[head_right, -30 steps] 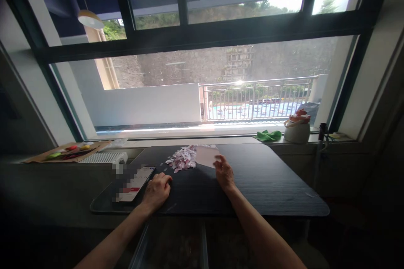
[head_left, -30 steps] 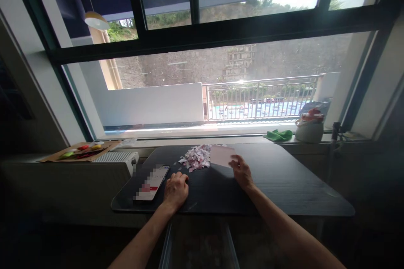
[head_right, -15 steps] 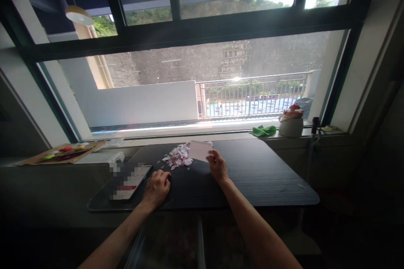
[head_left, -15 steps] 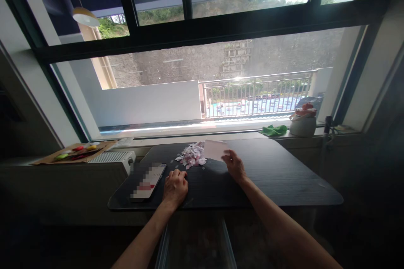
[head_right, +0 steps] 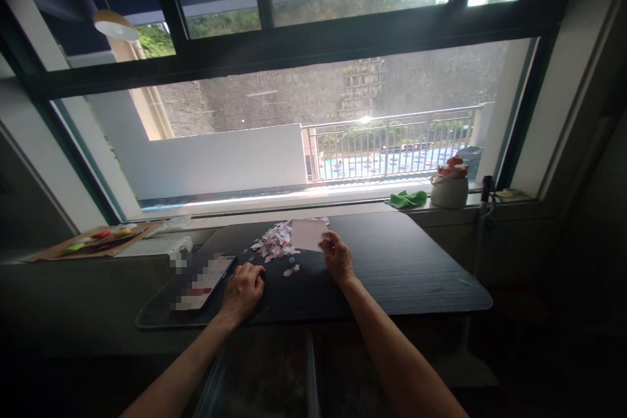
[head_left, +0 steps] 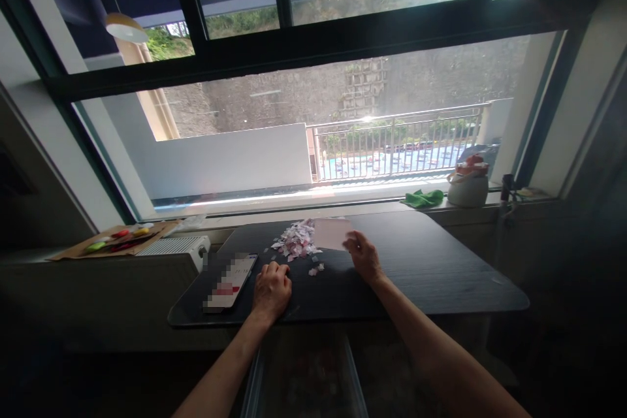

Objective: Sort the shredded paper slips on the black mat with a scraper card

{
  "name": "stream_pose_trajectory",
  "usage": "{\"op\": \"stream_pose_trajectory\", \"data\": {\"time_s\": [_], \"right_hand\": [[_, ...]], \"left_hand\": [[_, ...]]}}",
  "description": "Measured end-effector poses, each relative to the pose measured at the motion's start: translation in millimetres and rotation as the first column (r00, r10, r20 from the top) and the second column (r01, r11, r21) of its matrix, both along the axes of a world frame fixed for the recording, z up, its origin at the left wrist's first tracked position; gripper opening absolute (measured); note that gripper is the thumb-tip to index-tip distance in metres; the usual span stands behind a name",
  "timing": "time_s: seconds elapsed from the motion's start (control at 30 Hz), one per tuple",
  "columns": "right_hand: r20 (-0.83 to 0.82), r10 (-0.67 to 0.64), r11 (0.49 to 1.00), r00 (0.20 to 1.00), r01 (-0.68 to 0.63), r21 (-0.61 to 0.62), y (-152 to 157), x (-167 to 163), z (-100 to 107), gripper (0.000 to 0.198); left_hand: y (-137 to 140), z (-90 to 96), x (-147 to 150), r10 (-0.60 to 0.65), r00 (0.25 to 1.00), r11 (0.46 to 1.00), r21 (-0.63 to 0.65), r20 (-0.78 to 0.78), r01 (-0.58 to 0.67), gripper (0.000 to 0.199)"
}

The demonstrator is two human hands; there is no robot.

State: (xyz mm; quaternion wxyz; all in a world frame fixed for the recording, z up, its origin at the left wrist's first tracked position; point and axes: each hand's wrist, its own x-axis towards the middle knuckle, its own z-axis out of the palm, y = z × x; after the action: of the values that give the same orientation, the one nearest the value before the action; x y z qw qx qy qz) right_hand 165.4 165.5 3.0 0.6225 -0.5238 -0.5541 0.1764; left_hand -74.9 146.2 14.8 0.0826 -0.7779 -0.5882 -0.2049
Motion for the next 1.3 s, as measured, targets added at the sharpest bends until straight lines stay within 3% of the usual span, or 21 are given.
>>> {"op": "stream_pose_trajectory", "data": {"time_s": [0.17, 0.37, 0.47, 0.57, 0.73, 1.03, 1.2, 1.3], "right_hand": [[0.093, 0.038, 0.999, 0.995, -0.035, -0.042, 0.3, -4.0, 3.5, 0.021], [0.053, -0.179, 0.983, 0.982, 0.181, -0.028, -15.1, 4.8, 7.4, 0.026], [-0.017, -0.127, 0.992, 0.992, 0.126, -0.028, -14.1, 5.8, 5.9, 0.027], [0.028, -0.078, 0.994, 0.997, 0.080, -0.068, -11.6, 4.1, 5.3, 0.024], [0.111, -0.133, 0.984, 0.985, 0.144, -0.101, -18.7, 14.0, 5.7, 0.023], [-0.002, -0.197, 0.972, 0.980, 0.195, -0.133, -29.2, 33.5, -2.9, 0.037], [0.061, -0.317, 0.936, 0.946, 0.323, -0.142, -36.5, 30.3, 5.8, 0.033], [0.031, -0.267, 0.958, 0.963, 0.269, -0.096, -38.0, 27.5, 6.1, 0.030]], "left_hand": [[-0.9, 1.4, 0.6, 0.008, 1.000, 1.000, -0.002, -0.010, -0.008, 0.024], [-1.3, 1.6, 0.6, -0.001, 1.000, 1.000, -0.001, 0.004, 0.001, 0.026], [-1.2, 1.3, 0.5, -0.003, 1.000, 1.000, 0.002, 0.009, 0.003, 0.026], [-1.2, 1.3, 0.5, -0.002, 1.000, 1.000, 0.002, 0.007, 0.002, 0.026], [-1.1, 0.8, 0.4, 0.001, 1.000, 1.000, 0.002, -0.002, -0.001, 0.027], [-0.9, 0.9, -0.1, 0.001, 1.000, 1.000, -0.009, -0.005, -0.001, 0.027], [-1.4, 1.5, -0.3, 0.000, 1.000, 1.000, -0.007, -0.013, 0.000, 0.026], [-1.0, 1.3, 0.0, 0.004, 1.000, 1.000, -0.007, -0.018, -0.004, 0.026]]}}
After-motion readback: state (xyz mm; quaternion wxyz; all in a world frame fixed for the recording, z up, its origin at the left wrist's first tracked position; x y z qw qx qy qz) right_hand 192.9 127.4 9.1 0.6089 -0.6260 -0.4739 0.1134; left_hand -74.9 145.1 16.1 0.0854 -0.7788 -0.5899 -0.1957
